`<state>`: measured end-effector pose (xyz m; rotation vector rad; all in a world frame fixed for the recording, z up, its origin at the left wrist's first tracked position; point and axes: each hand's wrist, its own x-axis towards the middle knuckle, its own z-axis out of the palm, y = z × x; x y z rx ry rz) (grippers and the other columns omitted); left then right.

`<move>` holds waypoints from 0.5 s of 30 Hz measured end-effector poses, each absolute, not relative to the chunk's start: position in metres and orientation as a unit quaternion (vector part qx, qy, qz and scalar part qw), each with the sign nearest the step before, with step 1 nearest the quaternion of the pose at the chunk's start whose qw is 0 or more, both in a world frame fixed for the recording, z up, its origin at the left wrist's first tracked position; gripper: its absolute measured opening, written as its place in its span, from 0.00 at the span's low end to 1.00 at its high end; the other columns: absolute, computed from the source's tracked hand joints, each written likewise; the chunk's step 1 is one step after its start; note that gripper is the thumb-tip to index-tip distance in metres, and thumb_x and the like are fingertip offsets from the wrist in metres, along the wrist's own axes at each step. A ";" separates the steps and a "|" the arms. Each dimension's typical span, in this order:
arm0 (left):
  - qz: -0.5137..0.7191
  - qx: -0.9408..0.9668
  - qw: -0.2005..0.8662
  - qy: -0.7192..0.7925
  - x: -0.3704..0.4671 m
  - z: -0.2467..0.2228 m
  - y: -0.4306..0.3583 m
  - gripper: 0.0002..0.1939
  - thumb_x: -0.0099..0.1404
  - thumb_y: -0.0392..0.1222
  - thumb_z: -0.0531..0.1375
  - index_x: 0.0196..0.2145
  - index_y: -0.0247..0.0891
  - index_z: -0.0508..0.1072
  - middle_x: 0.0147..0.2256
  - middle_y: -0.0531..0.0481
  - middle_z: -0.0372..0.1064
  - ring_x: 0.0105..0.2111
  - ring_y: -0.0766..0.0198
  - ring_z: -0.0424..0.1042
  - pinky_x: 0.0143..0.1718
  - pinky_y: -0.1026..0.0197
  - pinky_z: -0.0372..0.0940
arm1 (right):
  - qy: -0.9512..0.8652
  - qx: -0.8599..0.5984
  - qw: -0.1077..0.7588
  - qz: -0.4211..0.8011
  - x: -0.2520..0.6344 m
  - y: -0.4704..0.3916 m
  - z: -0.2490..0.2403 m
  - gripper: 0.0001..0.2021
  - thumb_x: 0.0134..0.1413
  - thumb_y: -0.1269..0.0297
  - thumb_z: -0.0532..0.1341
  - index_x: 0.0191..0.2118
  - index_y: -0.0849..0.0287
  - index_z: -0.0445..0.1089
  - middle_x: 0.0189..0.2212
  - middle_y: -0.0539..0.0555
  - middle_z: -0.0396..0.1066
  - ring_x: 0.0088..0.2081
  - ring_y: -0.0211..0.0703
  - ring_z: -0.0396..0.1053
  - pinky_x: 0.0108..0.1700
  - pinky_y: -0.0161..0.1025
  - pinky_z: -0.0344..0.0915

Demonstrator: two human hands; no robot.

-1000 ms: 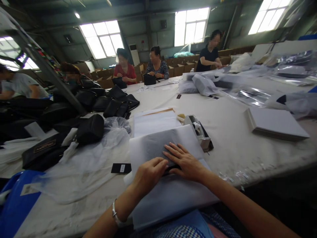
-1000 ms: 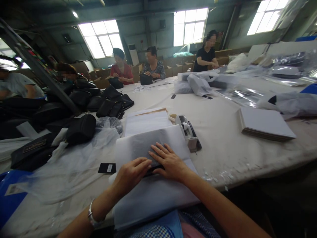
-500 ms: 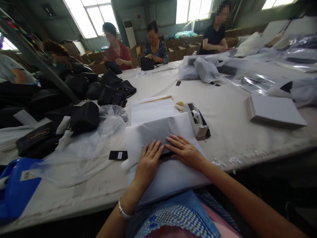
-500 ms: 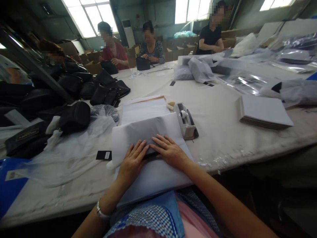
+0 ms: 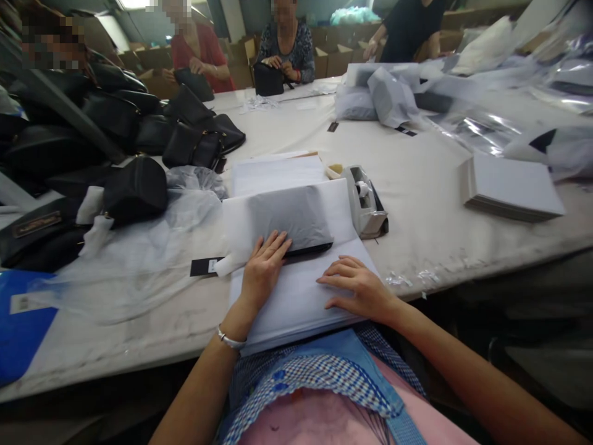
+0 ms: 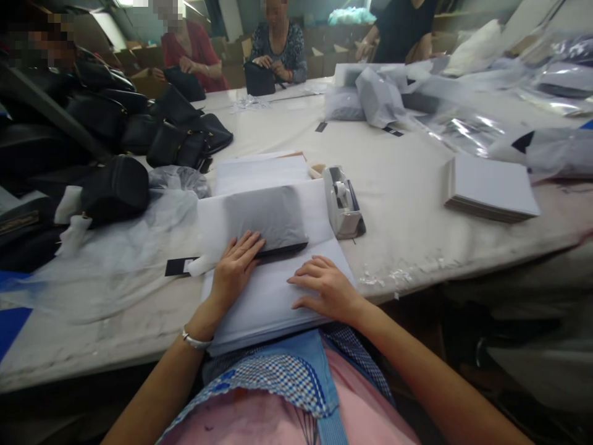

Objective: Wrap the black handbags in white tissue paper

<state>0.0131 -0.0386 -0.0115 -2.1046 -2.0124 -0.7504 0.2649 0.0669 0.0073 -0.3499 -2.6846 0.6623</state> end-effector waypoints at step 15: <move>-0.255 -0.702 0.016 -0.665 0.010 0.003 -0.040 0.23 0.70 0.42 0.56 0.62 0.41 0.63 0.64 0.47 0.59 0.66 0.57 0.53 0.67 0.47 0.49 | -0.925 -0.146 0.106 0.334 0.247 0.072 0.005 0.04 0.57 0.63 0.66 0.35 0.53 0.79 0.33 0.51 0.77 0.38 0.42 0.72 0.45 0.38 0.65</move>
